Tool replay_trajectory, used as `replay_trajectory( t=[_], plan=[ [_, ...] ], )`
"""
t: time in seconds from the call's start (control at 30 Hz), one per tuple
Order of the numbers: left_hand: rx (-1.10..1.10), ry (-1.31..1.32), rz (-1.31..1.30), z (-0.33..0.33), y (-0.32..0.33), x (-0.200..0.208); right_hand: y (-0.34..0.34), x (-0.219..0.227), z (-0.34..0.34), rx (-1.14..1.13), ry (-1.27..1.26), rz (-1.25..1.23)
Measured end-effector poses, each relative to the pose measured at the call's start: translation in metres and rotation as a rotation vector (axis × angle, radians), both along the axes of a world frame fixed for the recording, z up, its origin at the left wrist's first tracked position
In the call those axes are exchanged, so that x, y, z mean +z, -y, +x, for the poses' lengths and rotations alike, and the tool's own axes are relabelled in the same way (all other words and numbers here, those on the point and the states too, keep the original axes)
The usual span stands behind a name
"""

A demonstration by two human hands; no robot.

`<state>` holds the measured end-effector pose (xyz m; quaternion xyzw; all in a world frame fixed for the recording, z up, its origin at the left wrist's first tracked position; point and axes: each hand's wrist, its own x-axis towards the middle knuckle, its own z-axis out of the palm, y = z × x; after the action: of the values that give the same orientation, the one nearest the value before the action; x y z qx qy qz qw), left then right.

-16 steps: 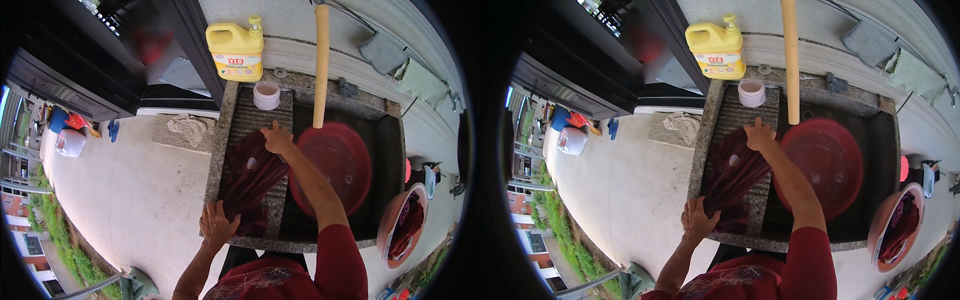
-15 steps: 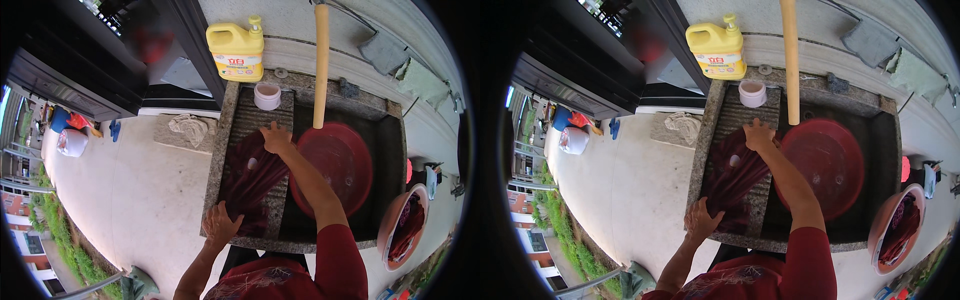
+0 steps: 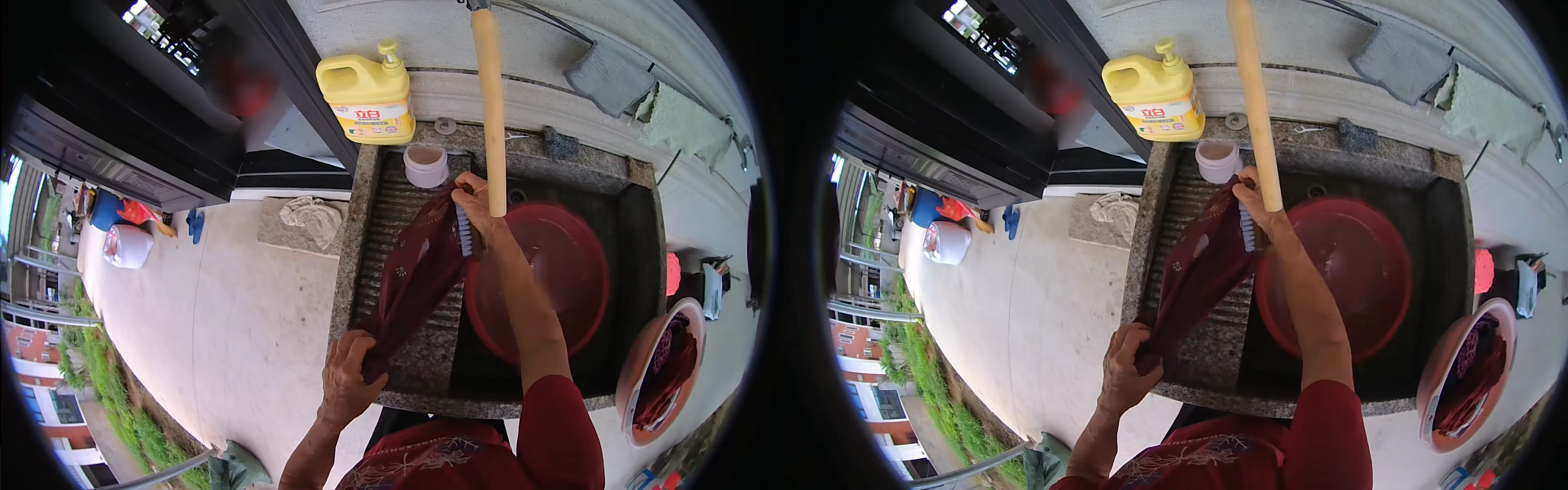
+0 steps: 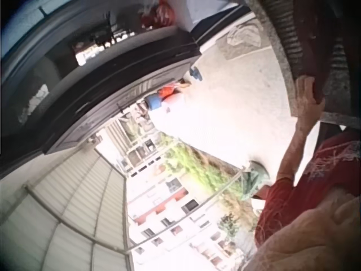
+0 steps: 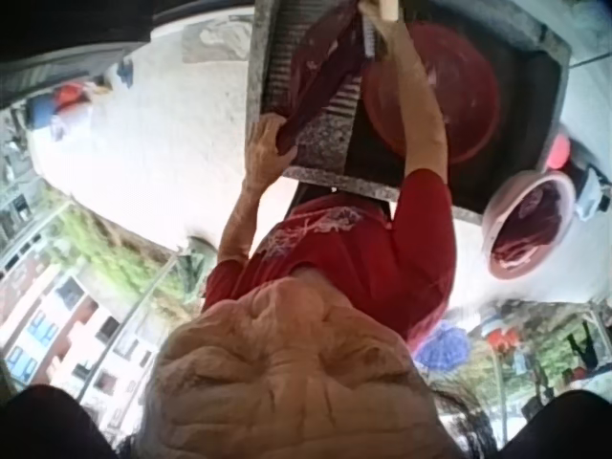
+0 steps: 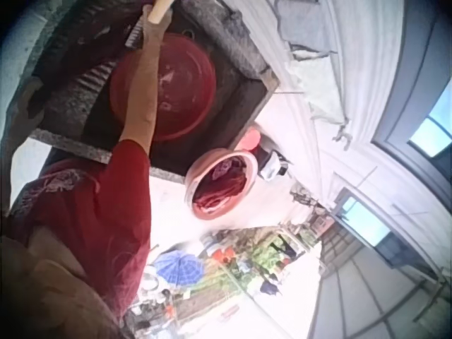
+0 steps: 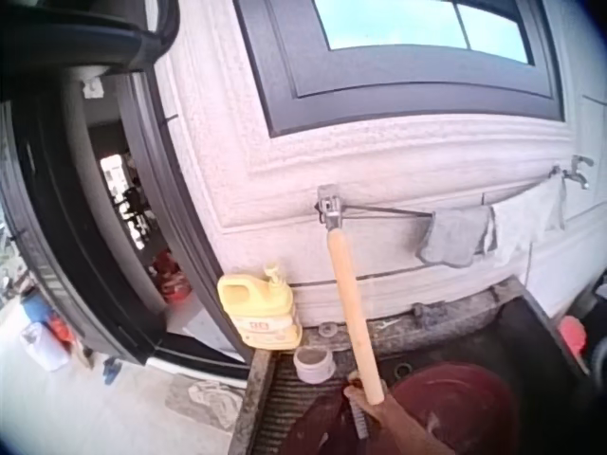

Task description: The person washes a maroon shirt by hand in a red basin filled with soapy water. They scrub the fabric against a stone washboard, rinse the item in the basin, and wring out the excess water. The cleaned shirt is then placed into a separate pink basin containing other wet laundry.

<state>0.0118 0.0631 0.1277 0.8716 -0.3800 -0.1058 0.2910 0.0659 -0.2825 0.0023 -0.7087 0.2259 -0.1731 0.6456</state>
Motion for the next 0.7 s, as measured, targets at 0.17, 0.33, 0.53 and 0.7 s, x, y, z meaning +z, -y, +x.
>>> replay_trajectory(
  t=[0.17,0.33,0.53,0.7],
  plan=[
    [-0.063,-0.032,0.377,-0.025,0.003,-0.067,0.022,-0.084,-0.095,-0.175,-0.429,-0.343],
    [0.047,0.007,0.293,-0.007,0.004,-0.087,0.032,-0.125,-0.228,-0.506,-0.759,-0.379],
    [-0.024,0.199,0.268,-0.019,0.025,-0.112,-0.002,-0.139,-0.198,-0.521,-0.405,0.018],
    [-0.133,0.053,0.055,-0.011,0.01,-0.132,-0.099,-0.011,-0.076,0.019,0.067,-0.543]
  ],
)
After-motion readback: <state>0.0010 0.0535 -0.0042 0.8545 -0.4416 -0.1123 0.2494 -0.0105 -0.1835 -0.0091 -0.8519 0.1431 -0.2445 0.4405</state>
